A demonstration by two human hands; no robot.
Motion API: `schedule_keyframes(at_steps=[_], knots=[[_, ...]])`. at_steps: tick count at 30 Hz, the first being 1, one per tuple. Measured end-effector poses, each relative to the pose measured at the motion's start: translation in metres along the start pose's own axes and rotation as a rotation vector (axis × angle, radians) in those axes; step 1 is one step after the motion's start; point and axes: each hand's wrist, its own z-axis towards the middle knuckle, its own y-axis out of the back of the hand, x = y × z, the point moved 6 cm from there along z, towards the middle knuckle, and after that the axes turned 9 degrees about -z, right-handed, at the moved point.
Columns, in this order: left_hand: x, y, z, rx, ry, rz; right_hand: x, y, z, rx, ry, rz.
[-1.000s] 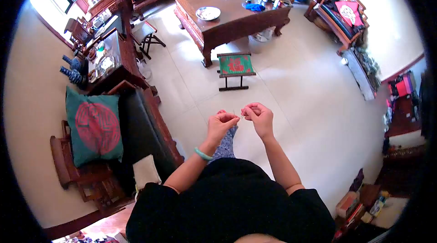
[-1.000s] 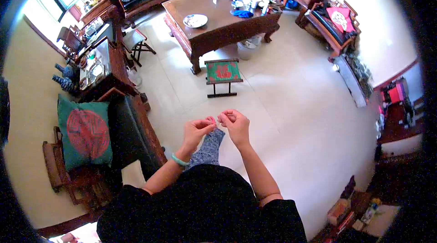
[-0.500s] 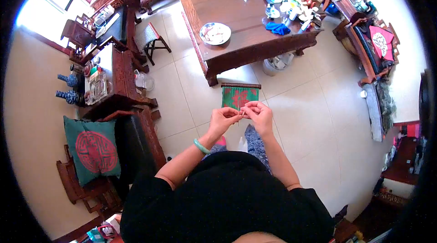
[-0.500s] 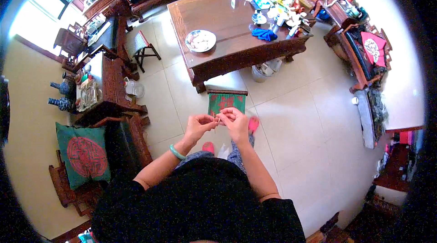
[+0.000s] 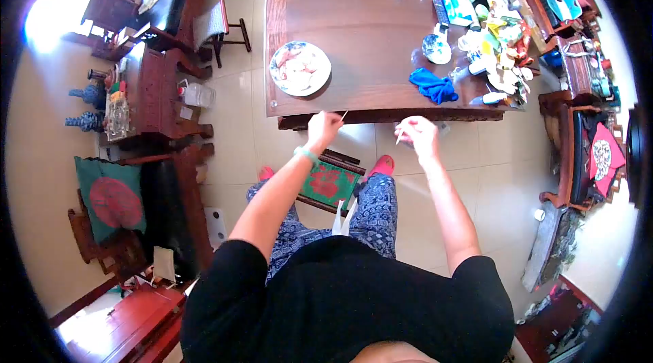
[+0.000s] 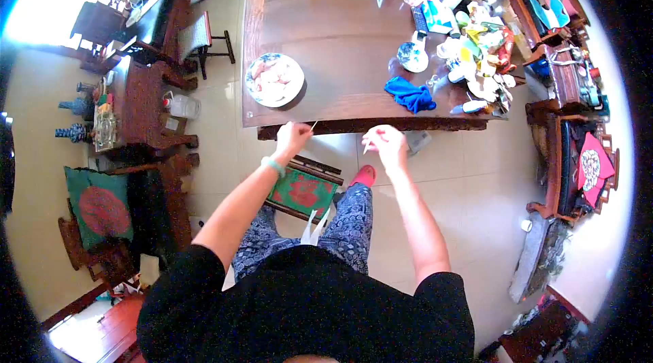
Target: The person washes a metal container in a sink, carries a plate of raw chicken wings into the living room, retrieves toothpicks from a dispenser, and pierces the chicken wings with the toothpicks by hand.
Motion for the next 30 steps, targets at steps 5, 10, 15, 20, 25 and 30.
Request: schedule_keyframes(at_steps=[5, 10, 15, 20, 25, 30], knots=[[-0.002, -0.064, 0.1, -0.131, -0.304, 0.151, -0.026, 0.023, 0.05, -0.224, -0.001, 0.115], [0.006, -0.089, 0.15, -0.011, -0.263, 0.143, -0.102, -0.004, 0.065, -0.471, -0.044, 0.392], [0.006, -0.068, 0.142, 0.009, -0.384, -0.075, -0.109, -0.039, 0.091, -0.528, -0.051, 0.428], [0.049, -0.078, 0.019, 0.427, -1.081, -0.221, -0.103, -0.029, 0.121, -0.648, 0.103, 0.381], [0.257, -0.154, -0.065, 0.934, -0.633, 0.603, -0.073, -0.043, 0.136, -0.583, 0.292, 0.223], [0.268, -0.164, -0.046, 0.962, -0.541, 0.564, -0.063, -0.099, 0.157, -0.473, 0.382, 0.14]])
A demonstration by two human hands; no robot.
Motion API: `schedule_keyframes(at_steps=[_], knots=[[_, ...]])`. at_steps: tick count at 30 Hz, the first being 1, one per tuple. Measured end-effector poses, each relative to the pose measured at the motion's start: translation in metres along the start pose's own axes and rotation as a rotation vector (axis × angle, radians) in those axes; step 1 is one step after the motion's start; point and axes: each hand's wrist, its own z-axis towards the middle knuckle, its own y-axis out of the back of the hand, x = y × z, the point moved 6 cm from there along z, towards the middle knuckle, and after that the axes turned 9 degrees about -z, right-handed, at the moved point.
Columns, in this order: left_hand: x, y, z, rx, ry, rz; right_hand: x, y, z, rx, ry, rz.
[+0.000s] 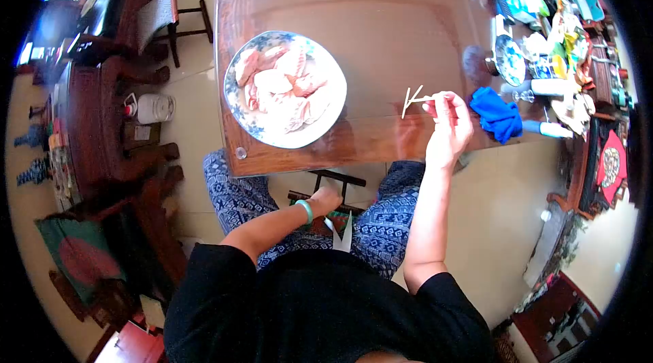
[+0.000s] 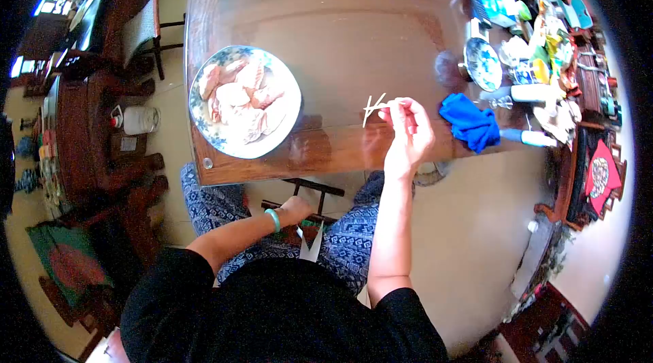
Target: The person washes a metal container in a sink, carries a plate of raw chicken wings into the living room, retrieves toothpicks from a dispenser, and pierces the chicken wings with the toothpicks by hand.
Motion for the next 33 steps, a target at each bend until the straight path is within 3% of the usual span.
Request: schedule_keyframes(at_steps=[7, 9, 12, 14, 15, 17, 19, 21, 23, 24, 27, 30, 33], knots=[[0.006, 0.017, 0.002, 0.055, 0.126, -0.152, -0.012, -0.054, -0.034, 0.188, -0.012, 0.125], [0.008, 0.014, 0.008, -0.009, 0.194, -0.056, -0.016, -0.055, -0.043, 0.21, 0.057, 0.129], [0.009, -0.028, 0.023, -0.048, 0.118, -0.013, -0.016, -0.052, -0.068, 0.232, 0.139, 0.214], [-0.018, -0.003, 0.006, -0.304, 0.095, 0.159, -0.007, -0.042, -0.093, 0.252, 0.126, 0.179], [-0.022, 0.002, 0.002, -0.219, 0.174, 0.039, 0.002, -0.033, -0.109, 0.258, 0.117, 0.139], [-0.054, 0.065, -0.036, -0.346, 0.142, -0.232, 0.018, -0.017, -0.13, 0.284, 0.211, -0.041], [-0.066, 0.114, -0.071, -0.561, 0.142, -0.207, 0.042, -0.001, -0.149, 0.241, 0.436, -0.318], [-0.103, 0.182, -0.126, -0.972, -0.006, -0.502, 0.05, 0.006, -0.167, 0.284, 0.551, -0.417], [-0.115, 0.213, -0.15, -1.207, -0.058, -0.58, 0.056, 0.006, -0.184, 0.334, 0.529, -0.447], [-0.123, 0.222, -0.153, -1.207, -0.082, -0.565, 0.062, 0.005, -0.19, 0.327, 0.603, -0.492], [-0.14, 0.234, -0.157, -1.203, -0.166, -0.43, 0.064, 0.002, -0.195, 0.328, 0.534, -0.399], [-0.129, 0.23, -0.151, -1.338, -0.178, -0.388, 0.063, 0.0, -0.191, 0.344, 0.518, -0.411], [-0.117, 0.225, -0.144, -1.291, -0.179, -0.548, 0.047, -0.008, -0.187, 0.399, 0.438, -0.321]])
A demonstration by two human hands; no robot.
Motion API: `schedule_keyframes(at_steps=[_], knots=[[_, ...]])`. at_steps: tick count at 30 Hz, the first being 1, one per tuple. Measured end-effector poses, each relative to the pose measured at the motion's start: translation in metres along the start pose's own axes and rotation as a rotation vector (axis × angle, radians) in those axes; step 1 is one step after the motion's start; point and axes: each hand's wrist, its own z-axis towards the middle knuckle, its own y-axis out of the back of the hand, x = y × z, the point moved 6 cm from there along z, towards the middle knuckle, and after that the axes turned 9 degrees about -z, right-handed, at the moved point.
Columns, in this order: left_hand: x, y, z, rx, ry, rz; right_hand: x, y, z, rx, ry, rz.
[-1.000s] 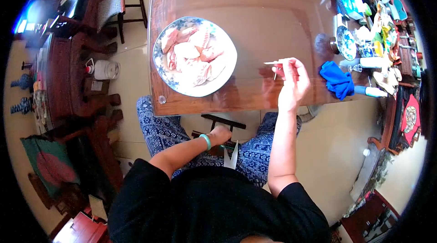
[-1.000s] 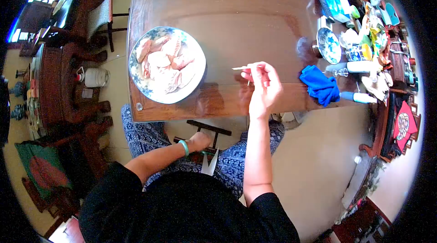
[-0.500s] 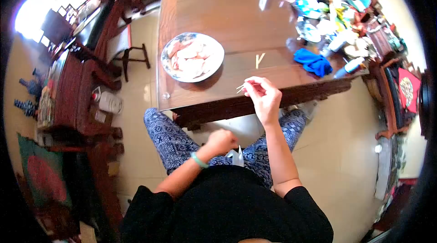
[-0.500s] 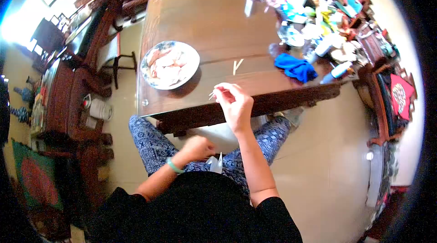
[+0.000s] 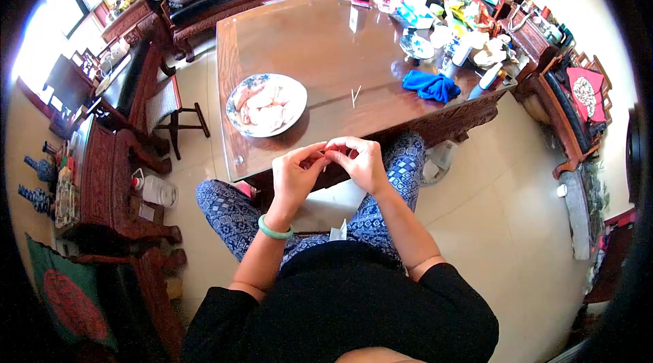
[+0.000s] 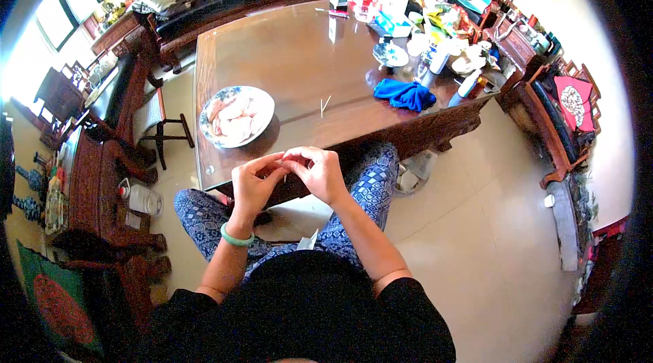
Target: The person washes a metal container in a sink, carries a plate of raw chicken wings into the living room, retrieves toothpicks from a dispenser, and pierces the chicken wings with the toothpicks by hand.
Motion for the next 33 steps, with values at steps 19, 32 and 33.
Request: schedule_keyframes(at_steps=[19, 32, 33], knots=[[0.031, 0.002, 0.025, 0.026, 0.014, 0.112, -0.041, -0.027, 0.032, 0.221, -0.189, 0.253], [0.073, 0.118, 0.043, -0.506, 0.169, 0.517, -0.054, -0.048, 0.116, -0.089, -0.11, 0.207], [0.082, 0.12, 0.041, -0.502, 0.132, 0.509, -0.054, -0.053, 0.122, -0.1, -0.095, 0.195]])
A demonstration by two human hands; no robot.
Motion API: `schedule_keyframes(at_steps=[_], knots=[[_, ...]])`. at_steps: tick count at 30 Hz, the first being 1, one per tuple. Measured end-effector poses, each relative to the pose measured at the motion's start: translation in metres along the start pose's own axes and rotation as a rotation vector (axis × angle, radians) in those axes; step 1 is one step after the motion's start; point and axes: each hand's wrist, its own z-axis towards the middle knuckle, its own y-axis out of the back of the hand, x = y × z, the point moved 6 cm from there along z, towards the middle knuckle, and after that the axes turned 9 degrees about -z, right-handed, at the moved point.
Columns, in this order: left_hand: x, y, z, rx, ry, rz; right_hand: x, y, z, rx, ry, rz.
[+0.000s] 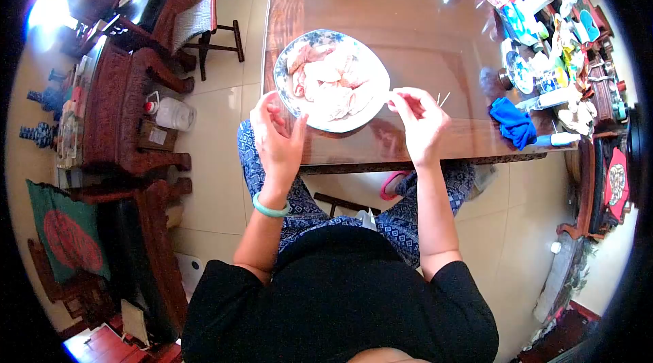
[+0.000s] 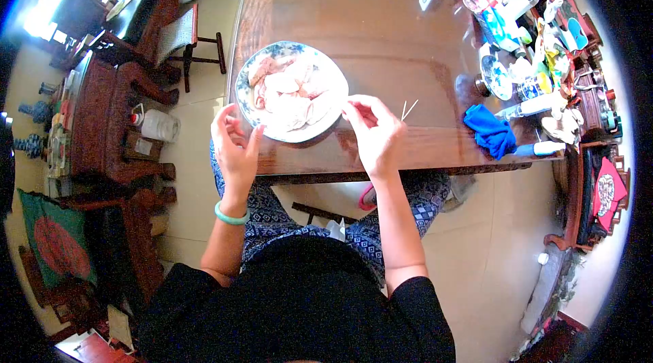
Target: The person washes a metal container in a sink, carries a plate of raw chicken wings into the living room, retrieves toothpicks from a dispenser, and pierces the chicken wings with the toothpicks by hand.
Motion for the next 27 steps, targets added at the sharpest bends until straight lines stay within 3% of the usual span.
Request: schedule_keyframes(at_steps=[1, 3, 4, 5, 8, 17, 19, 20, 21, 23, 25, 27], knots=[[0.001, 0.0, 0.002, 0.004, 0.004, -0.003, -0.002, -0.004, 0.005, 0.0, -0.004, -0.005], [0.028, -0.017, -0.006, 0.255, 0.51, -0.35, 0.002, -0.014, 0.012, 0.047, 0.099, -0.206], [0.031, -0.025, -0.008, 0.313, 0.575, -0.497, 0.008, -0.017, 0.014, 0.043, 0.116, -0.241], [0.036, -0.028, -0.008, 0.307, 0.582, -0.501, 0.009, -0.02, 0.016, 0.052, 0.117, -0.246], [0.032, -0.041, -0.006, 0.254, 0.573, -0.923, 0.013, -0.026, 0.015, 0.086, 0.142, -0.322], [0.048, -0.032, 0.013, 0.403, 0.604, -0.94, 0.03, -0.029, 0.0, 0.082, 0.114, -0.31], [0.046, -0.022, 0.02, 0.448, 0.32, -0.298, 0.032, -0.035, -0.007, 0.097, 0.102, -0.293], [0.034, -0.012, 0.02, 0.268, 0.119, 0.08, 0.033, -0.037, -0.008, 0.105, 0.098, -0.268], [0.028, -0.013, 0.019, 0.266, 0.121, 0.079, 0.033, -0.039, -0.009, 0.108, 0.099, -0.269], [-0.009, 0.005, 0.024, 0.003, -0.173, 0.196, 0.03, -0.041, -0.011, 0.087, 0.087, -0.253], [-0.018, -0.012, 0.022, 0.204, -0.195, 0.097, 0.023, -0.042, -0.009, 0.078, 0.098, -0.26], [-0.014, -0.034, 0.014, 0.349, -0.211, 0.194, 0.021, -0.041, -0.01, 0.072, 0.113, -0.263]])
